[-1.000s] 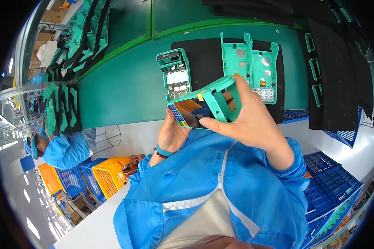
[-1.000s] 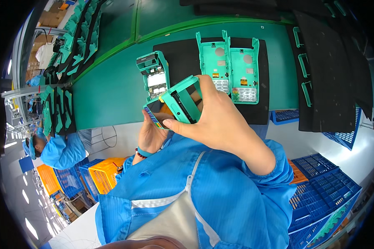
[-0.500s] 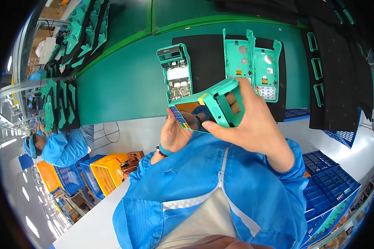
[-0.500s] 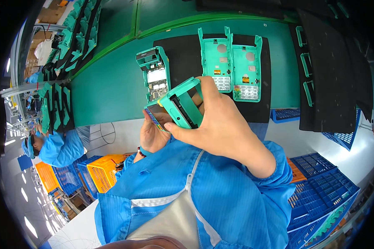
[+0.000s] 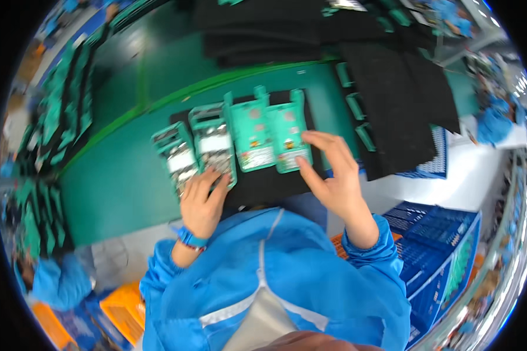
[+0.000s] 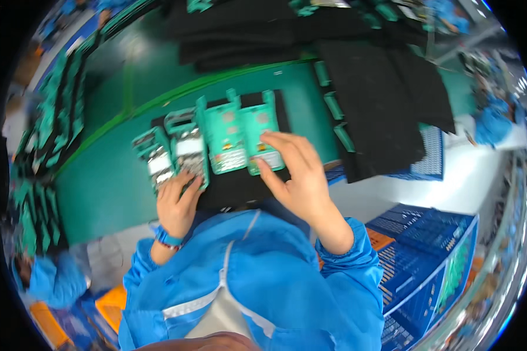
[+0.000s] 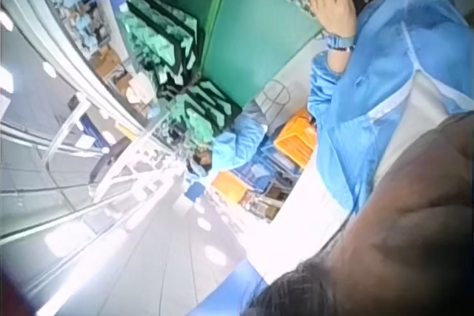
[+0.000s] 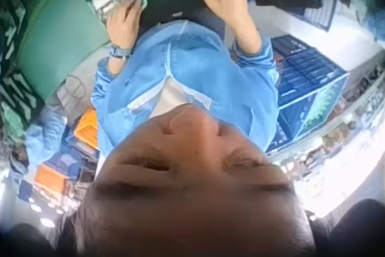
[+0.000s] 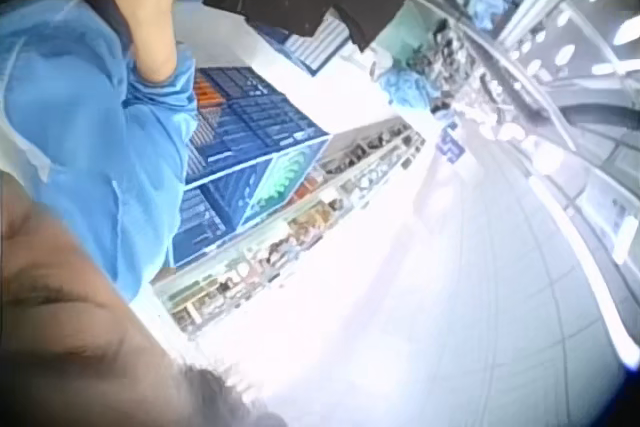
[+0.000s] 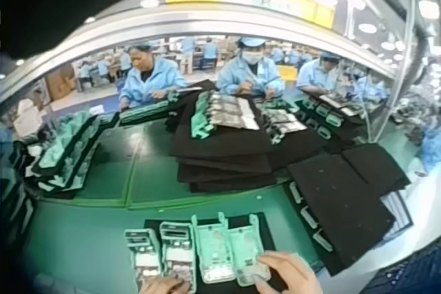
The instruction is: Assembling the internal circuit boards and components into handheld electronic device housings.
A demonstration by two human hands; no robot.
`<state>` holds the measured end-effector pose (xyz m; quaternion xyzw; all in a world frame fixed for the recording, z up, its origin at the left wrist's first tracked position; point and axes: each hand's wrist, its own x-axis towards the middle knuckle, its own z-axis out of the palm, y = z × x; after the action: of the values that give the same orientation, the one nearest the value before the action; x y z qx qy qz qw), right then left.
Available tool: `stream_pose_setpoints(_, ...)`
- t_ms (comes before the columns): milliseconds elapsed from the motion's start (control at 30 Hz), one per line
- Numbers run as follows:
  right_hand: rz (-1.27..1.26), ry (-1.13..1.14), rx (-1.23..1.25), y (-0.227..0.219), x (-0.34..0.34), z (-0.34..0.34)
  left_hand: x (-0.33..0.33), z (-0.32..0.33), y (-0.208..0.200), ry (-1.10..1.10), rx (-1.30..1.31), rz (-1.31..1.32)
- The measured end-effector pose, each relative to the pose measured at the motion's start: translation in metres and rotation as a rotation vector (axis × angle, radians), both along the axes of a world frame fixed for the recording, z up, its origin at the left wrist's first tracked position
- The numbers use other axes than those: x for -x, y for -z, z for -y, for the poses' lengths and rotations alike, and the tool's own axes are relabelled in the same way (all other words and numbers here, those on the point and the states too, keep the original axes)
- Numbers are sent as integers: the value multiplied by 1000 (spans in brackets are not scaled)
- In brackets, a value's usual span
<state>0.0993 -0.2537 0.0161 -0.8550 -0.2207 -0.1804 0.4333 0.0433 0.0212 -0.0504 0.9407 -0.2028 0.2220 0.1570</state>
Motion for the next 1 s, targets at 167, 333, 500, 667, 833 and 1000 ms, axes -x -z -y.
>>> stream_pose_setpoints(167, 250, 730, 552, -30, -27, 154, 8, -2, 7, -22, 99, -147)
stream_pose_setpoints(333, -677, 953, 627, -16, -29, 295, 7, -1, 16, -29, 87, -145)
stream_pose_setpoints(500, -330, 733, -420, -14, -32, 304, 9, 2, 17, -52, 95, -139)
stream_pose_setpoints(667, -26, 673, -983, -7, -31, 335, 4, 5, 22, -51, 82, -80)
stream_pose_setpoints(833, -277, 865, -589, 9, -63, 348, 5, 4, 18, -46, 59, -91)
stream_pose_setpoints(1000, -491, 828, 70, 17, -36, 285, 10, 4, 14, -51, 60, -98)
